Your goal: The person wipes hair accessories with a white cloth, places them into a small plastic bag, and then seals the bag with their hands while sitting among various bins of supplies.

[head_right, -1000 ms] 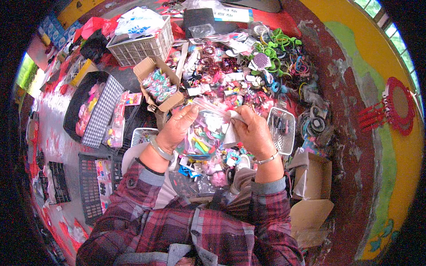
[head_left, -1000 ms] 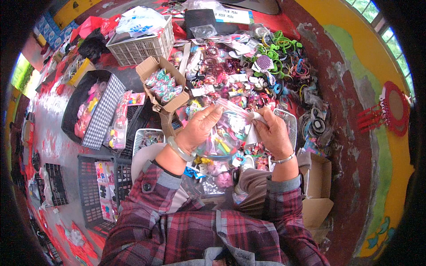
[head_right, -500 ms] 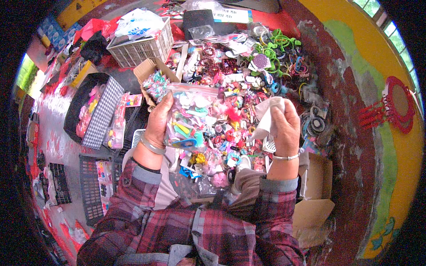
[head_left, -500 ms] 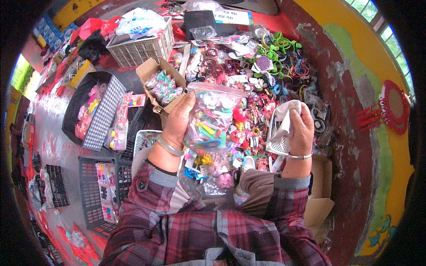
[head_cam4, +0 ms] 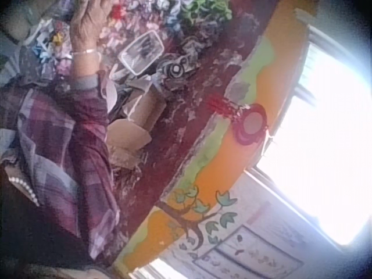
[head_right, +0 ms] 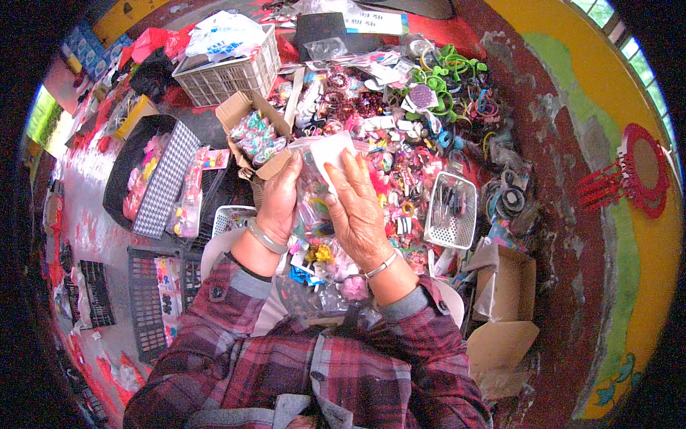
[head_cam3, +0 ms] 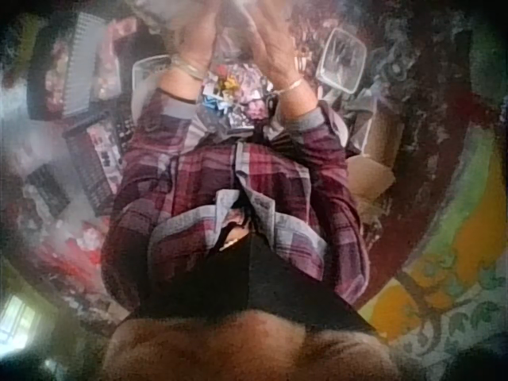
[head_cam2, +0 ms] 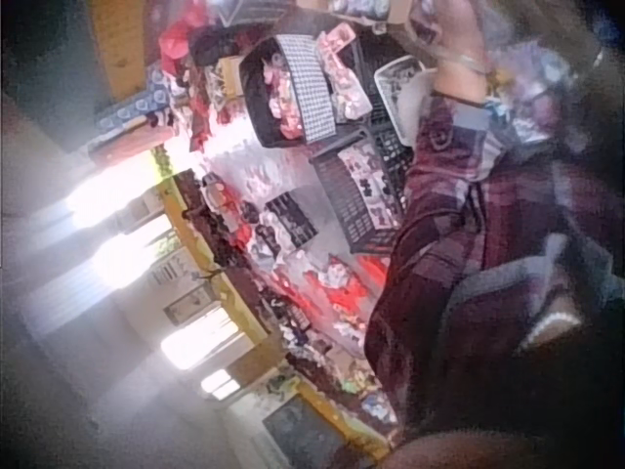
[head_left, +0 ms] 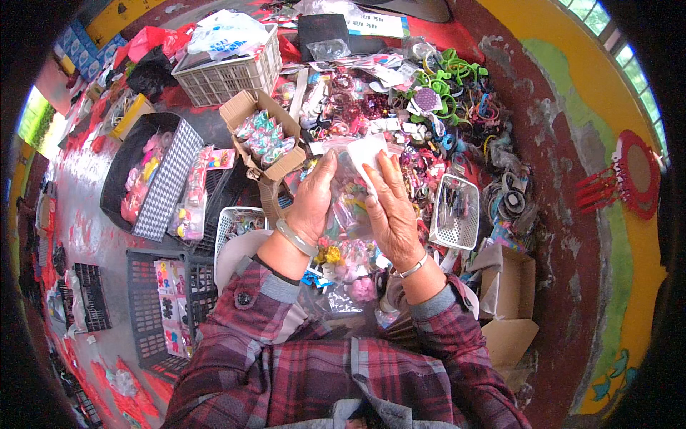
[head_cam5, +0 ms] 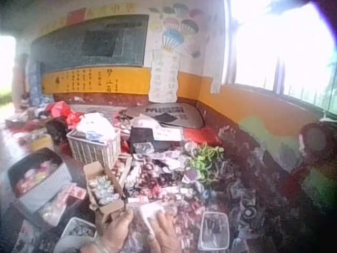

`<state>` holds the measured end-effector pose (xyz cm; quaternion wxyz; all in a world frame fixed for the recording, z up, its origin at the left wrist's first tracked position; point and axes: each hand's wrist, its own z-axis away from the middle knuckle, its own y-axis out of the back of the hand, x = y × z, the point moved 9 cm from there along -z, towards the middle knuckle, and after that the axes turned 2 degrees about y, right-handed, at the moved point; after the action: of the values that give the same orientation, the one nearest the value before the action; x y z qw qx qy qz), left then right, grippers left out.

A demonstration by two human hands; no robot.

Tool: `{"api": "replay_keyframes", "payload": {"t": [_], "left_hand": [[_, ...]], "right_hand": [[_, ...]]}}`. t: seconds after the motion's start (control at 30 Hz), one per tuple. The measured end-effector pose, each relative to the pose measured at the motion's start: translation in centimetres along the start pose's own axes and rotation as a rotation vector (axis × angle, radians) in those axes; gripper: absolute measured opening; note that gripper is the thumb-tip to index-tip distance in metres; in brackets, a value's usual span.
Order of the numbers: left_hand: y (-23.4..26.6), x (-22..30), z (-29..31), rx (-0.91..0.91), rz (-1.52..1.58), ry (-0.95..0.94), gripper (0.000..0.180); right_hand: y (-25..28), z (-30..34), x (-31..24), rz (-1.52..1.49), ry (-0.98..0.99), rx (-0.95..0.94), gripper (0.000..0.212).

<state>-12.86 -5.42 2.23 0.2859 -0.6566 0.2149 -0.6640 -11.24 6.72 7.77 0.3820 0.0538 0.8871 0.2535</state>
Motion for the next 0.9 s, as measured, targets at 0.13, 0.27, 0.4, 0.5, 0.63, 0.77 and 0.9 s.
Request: {"api": "replay_keyframes", "payload": {"t": [0.13,0.27,0.4,0.5,0.63,0.77,0.9], "left_hand": [[0.8,-0.3,0.0,0.093,-0.084,-0.012,0.041],[0.6,0.0,0.4,0.159,-0.090,0.016,0.042],[2.6,-2.1,-0.9,0.129,0.165,0.070,0.041],[2.5,-3.0,-1.4,0.040,0.292,0.174,0.040],[0.5,-1.6,-0.8,-0.031,0.340,0.131,0.044],[-0.1,-2.1,-1.0,-0.060,0.391,0.154,0.047],[-1.3,-2.3,-0.4,-0.086,0.405,0.221,0.045]], "right_hand": [[-1.3,0.1,-0.7,0.270,0.063,-0.120,0.042],[-3.3,0.7,-2.8,0.410,0.115,-0.260,0.045],[-4.0,1.2,-3.5,0.328,0.153,-0.291,0.044],[-3.6,1.1,-3.7,0.217,0.249,-0.354,0.036],[2.4,0.8,2.2,-0.665,-0.366,0.100,0.029],[7.7,-0.2,6.6,-0.921,-0.433,0.483,0.034],[5.5,-0.2,8.5,-1.085,-0.476,0.394,0.041]]}}
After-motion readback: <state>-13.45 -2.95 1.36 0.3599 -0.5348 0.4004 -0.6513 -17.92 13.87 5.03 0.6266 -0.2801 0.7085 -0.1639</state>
